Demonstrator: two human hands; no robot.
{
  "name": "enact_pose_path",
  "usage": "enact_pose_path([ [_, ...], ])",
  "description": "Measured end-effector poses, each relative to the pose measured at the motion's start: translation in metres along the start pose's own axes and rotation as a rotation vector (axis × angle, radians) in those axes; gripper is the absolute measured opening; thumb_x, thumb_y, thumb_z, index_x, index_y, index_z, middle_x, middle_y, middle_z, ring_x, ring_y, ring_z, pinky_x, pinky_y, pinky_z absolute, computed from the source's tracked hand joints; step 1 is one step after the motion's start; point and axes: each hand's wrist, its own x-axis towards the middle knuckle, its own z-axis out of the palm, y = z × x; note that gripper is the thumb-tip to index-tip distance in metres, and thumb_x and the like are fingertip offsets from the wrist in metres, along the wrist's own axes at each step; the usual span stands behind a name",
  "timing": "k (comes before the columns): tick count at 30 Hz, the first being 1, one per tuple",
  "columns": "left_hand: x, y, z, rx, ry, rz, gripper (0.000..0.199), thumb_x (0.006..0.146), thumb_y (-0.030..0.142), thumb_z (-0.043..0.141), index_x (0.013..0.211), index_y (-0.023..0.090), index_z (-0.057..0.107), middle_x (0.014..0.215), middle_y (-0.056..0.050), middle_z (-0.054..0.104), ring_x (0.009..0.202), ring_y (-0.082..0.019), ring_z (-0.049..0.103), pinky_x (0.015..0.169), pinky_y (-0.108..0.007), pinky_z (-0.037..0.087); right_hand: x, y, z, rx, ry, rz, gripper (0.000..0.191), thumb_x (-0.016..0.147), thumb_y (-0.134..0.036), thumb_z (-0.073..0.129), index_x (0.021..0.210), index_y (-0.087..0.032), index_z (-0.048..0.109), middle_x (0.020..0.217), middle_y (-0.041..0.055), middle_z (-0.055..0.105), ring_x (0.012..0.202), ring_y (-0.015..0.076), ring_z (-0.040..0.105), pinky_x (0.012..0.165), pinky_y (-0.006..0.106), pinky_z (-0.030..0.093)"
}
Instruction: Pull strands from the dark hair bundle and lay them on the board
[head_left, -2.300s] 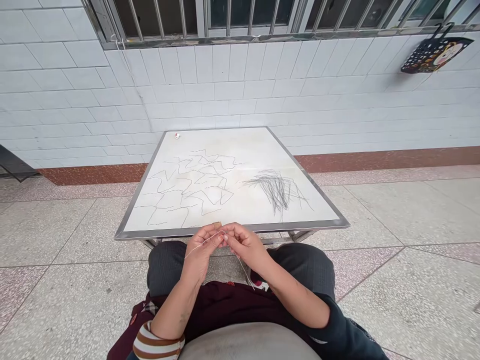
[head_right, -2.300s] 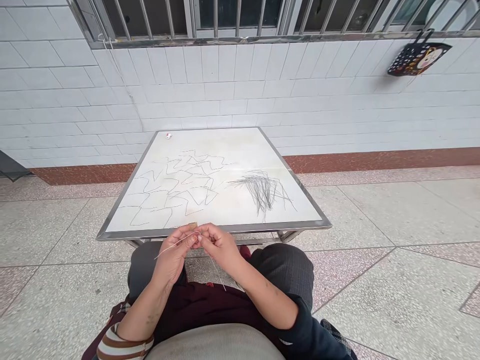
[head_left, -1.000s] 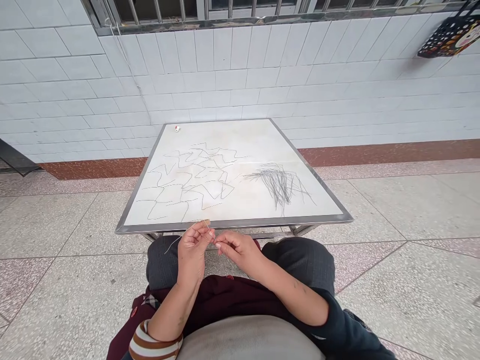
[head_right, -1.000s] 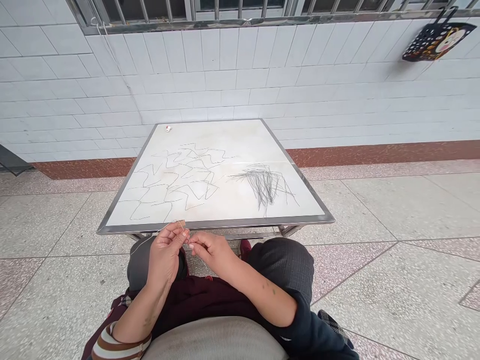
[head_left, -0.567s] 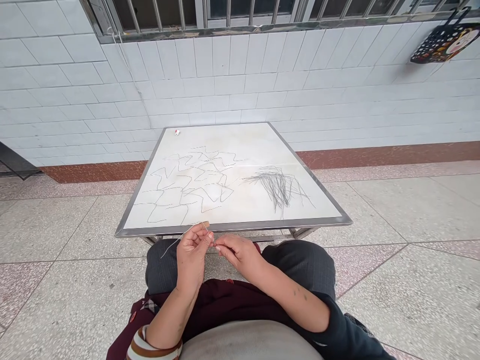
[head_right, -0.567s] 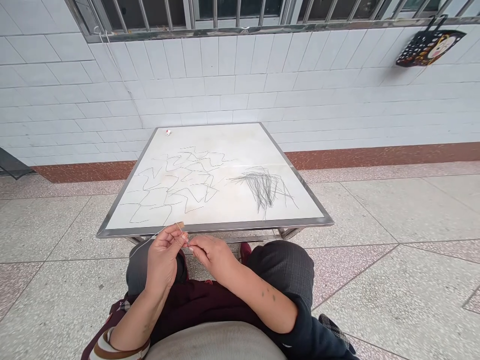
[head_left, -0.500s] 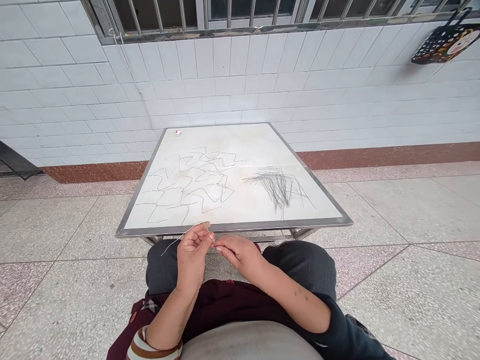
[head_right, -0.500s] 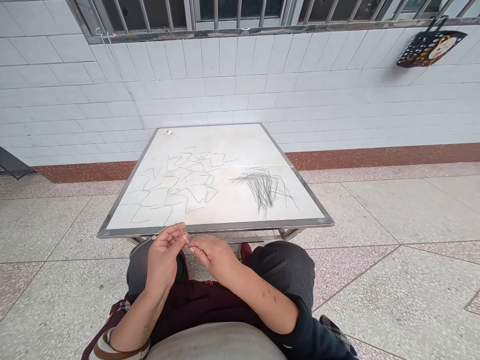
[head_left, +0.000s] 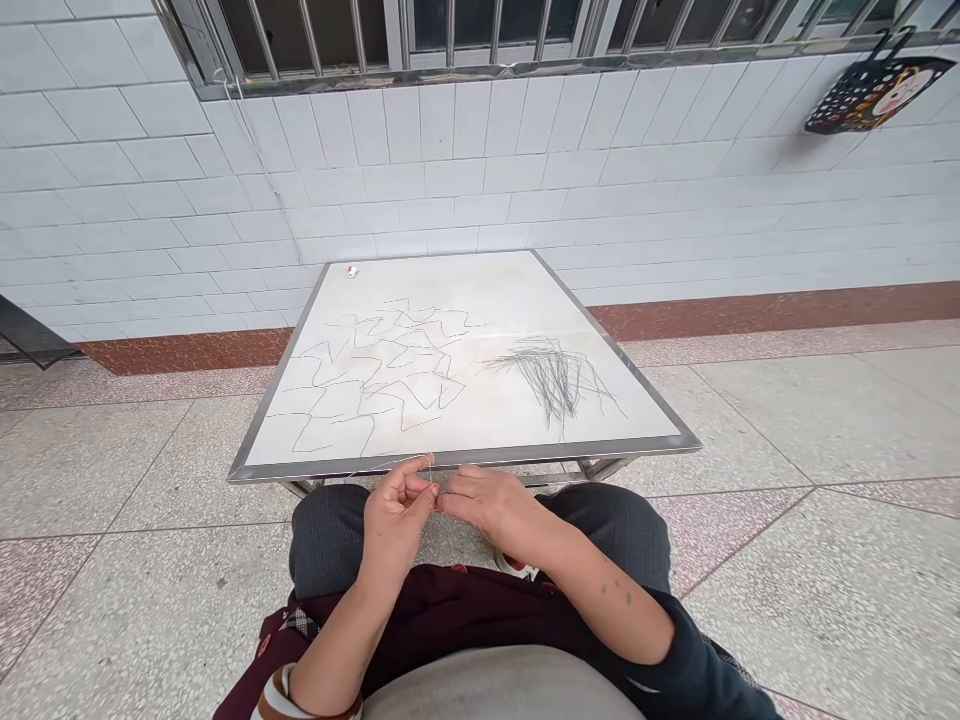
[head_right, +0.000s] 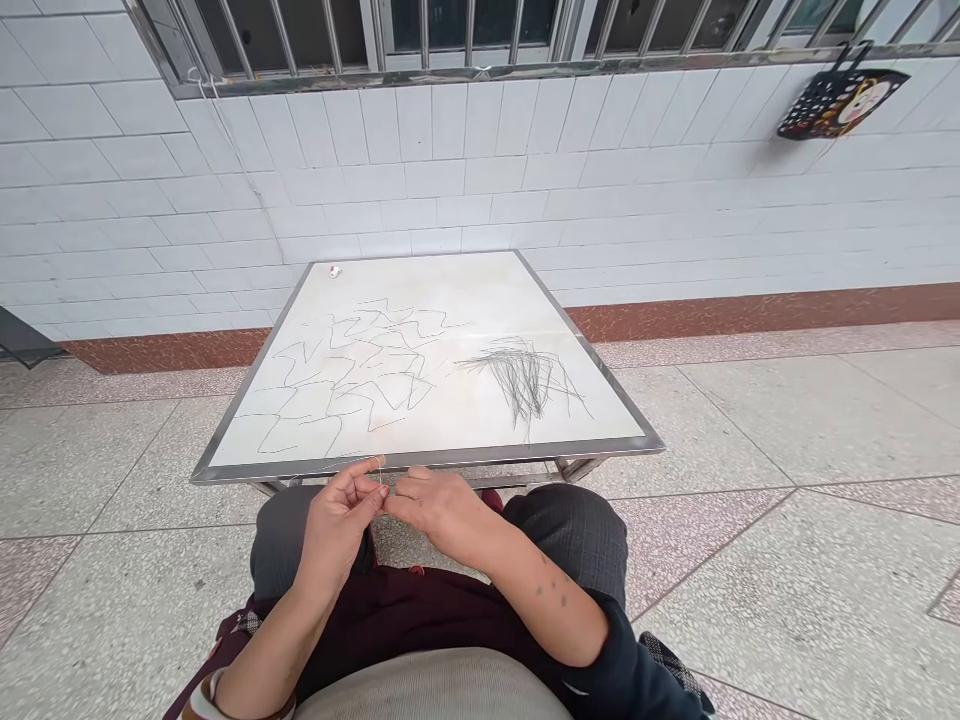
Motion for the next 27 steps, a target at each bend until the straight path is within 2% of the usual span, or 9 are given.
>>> enact_pose_path([
  [4, 0.001, 0.002, 0.001, -0.021, -0.008, 0.0, 0.034, 0.073, 0.026, 0.068, 0.105, 0.02, 0.063, 0.066, 0.003, 0.059, 0.061, -0.011, 0.056, 0.064, -0.025, 0.048, 0.0, 0.002, 0.0, -0.049, 0.063, 0.038, 0.024, 0.095, -0.021, 0.038, 0.08, -0.019, 0.057, 0.068, 0.0026, 0.051, 0.067, 0.0153, 0.04, 0.06, 0.028, 0.032],
  [9, -0.001, 0.004, 0.001, 0.007, -0.02, 0.015, 0.035, 0.076, 0.027, 0.065, 0.109, 0.018, 0.061, 0.07, 0.002, 0.059, 0.064, -0.011, 0.057, 0.067, -0.025, 0.049, -0.001, 0.004, 0.003, -0.078, 0.099, -0.024, 0.022, 0.096, -0.019, 0.039, 0.085, -0.018, 0.058, 0.068, 0.0011, 0.051, 0.067, 0.0138, 0.039, 0.06, 0.027, 0.033],
  [15, -0.001, -0.003, 0.003, 0.015, -0.027, 0.019, 0.033, 0.074, 0.024, 0.066, 0.107, 0.02, 0.062, 0.068, 0.003, 0.058, 0.062, -0.01, 0.054, 0.063, -0.022, 0.046, -0.001, 0.004, 0.0, -0.109, 0.06, -0.1, 0.017, 0.094, -0.015, 0.042, 0.087, -0.018, 0.057, 0.069, -0.0002, 0.053, 0.067, 0.0129, 0.038, 0.06, 0.027, 0.033],
  [22, -0.001, -0.013, 0.005, 0.072, -0.04, 0.029, 0.032, 0.076, 0.024, 0.064, 0.108, 0.02, 0.062, 0.069, 0.003, 0.059, 0.064, -0.01, 0.054, 0.064, -0.022, 0.045, -0.002, 0.005, -0.002, -0.125, 0.028, -0.096, 0.021, 0.093, -0.013, 0.042, 0.079, -0.018, 0.056, 0.064, -0.0003, 0.052, 0.067, 0.0135, 0.04, 0.059, 0.028, 0.033],
  [25, -0.001, -0.009, 0.006, -0.007, -0.018, 0.024, 0.034, 0.077, 0.025, 0.065, 0.11, 0.02, 0.06, 0.07, 0.003, 0.059, 0.065, -0.01, 0.055, 0.066, -0.023, 0.046, -0.002, 0.009, 0.001, -0.053, 0.116, -0.08, 0.013, 0.092, -0.017, 0.047, 0.087, -0.019, 0.058, 0.072, 0.0009, 0.059, 0.069, 0.0137, 0.045, 0.062, 0.028, 0.037],
  [27, 0.0, -0.005, 0.005, -0.04, 0.035, 0.032, 0.036, 0.076, 0.026, 0.066, 0.111, 0.02, 0.06, 0.07, 0.004, 0.059, 0.064, -0.009, 0.056, 0.067, -0.022, 0.046, -0.003, 0.013, 0.002, 0.013, 0.248, -0.018, 0.009, 0.088, -0.025, 0.056, 0.095, -0.021, 0.059, 0.086, 0.0034, 0.062, 0.077, 0.0154, 0.049, 0.07, 0.03, 0.04],
])
